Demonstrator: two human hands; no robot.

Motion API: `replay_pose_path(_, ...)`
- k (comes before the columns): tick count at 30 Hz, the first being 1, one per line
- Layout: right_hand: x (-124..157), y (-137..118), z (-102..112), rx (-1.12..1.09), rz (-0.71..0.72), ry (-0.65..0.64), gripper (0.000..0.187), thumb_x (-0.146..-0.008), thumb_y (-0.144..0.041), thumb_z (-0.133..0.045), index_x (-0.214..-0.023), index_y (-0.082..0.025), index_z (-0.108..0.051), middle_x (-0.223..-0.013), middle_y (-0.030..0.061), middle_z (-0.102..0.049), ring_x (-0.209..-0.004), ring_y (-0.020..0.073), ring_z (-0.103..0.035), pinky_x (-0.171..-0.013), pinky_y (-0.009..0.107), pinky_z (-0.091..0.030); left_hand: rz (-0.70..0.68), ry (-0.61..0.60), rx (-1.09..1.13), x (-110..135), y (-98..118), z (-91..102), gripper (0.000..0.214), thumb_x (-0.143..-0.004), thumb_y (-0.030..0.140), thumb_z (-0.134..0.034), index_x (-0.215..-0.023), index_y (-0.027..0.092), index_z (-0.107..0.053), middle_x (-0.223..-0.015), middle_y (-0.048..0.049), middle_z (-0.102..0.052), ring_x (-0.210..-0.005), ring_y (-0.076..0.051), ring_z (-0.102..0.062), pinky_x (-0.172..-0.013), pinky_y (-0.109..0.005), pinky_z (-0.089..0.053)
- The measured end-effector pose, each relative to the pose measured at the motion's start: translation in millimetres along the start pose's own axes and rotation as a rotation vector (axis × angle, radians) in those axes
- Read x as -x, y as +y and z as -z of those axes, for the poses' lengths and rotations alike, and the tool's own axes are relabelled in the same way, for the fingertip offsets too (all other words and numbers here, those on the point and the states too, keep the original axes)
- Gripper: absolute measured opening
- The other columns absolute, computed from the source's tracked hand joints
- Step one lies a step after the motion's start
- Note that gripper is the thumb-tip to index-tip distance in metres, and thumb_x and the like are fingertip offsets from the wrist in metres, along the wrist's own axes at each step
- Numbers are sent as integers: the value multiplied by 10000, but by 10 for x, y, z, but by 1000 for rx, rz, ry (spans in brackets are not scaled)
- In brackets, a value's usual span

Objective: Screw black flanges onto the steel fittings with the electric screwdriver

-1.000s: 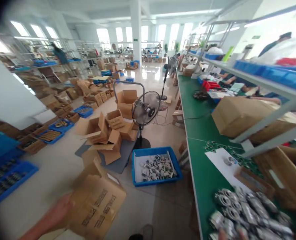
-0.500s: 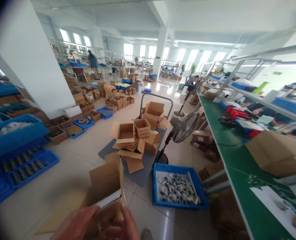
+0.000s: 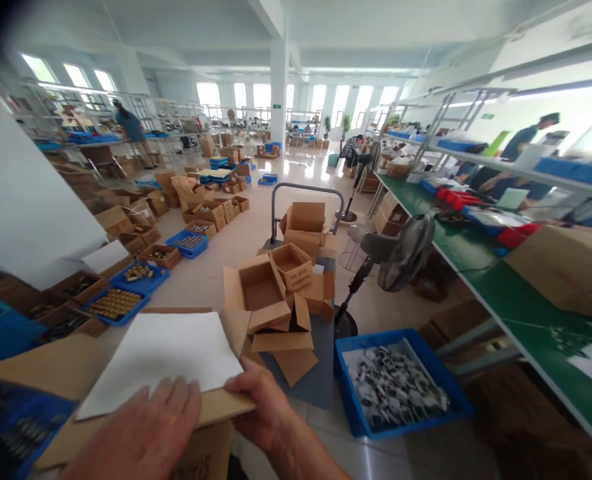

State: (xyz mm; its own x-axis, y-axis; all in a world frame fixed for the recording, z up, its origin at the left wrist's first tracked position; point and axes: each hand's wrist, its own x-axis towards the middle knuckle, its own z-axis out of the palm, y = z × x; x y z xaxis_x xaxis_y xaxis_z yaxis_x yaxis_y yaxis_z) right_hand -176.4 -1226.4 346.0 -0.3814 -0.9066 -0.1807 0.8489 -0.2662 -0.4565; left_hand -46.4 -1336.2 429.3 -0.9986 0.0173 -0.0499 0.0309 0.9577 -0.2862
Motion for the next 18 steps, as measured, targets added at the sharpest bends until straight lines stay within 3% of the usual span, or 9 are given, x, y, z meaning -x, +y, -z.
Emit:
replay_pose_path(3, -495, -440, -106, 48, 104, 13, 537, -589, -102, -622, -1124, -123, -595, -936, 75, -681, -802, 178, -639, -707, 250, -465, -62, 17, -84, -589, -478, 21, 436, -827, 60, -383, -1194, 37, -617, -1041, -267, -654, -911, -341, -626, -716, -475, -532)
replay_pose_path(6, -920, -832, -66, 120, 166, 98, 571, -609, -131, -626, -1176, -153, -566, -973, 65, -670, -819, 187, -641, -718, 266, -478, -96, -30, -9, -1216, -829, -4, 456, -814, 91, -432, -1229, -3, -598, -1070, -323, -624, -929, -376, -615, -723, -524, -527)
replay_pose_path(9, -1427, -1231, 191, 244, 186, 242, 534, -609, -137, -621, -1141, -160, -576, -926, 44, -663, -787, 178, -632, -727, 275, -487, -93, -84, 127, -1906, -1094, -173, 446, -809, 19, -382, -1190, -27, -609, -979, -298, -634, -862, -368, -625, -666, -500, -528)
replay_pose_path(12, -2025, -1622, 651, 346, 144, 475, 450, -602, -65, -578, -1047, -127, -600, -810, 17, -647, -680, 137, -598, -678, 257, -482, -133, -47, 261, -2484, -1294, -459, 474, -840, -23, -292, -1224, -18, -572, -1001, -261, -636, -917, -352, -635, -728, -511, -540)
replay_pose_path(15, -2564, -1876, 1136, 329, 141, 668, 381, -701, -3, -441, -1053, -31, -582, -745, 1, -611, -647, 92, -570, -681, 262, -466, -299, -47, 344, -2652, -1586, -807, 514, -883, 25, -310, -1377, 29, -455, -1294, -261, -557, -1190, -342, -551, -1009, -560, -452)
replay_pose_path(18, -2933, -1939, 1462, 295, 178, 849, 373, -787, 11, -406, -1126, -25, -559, -817, 21, -633, -648, 68, -574, -694, 264, -476, -455, -169, 578, -2363, -2208, -1345, 557, -883, 97, -403, -1432, 181, -431, -1443, -135, -492, -1297, -269, -488, -1131, -445, -385)
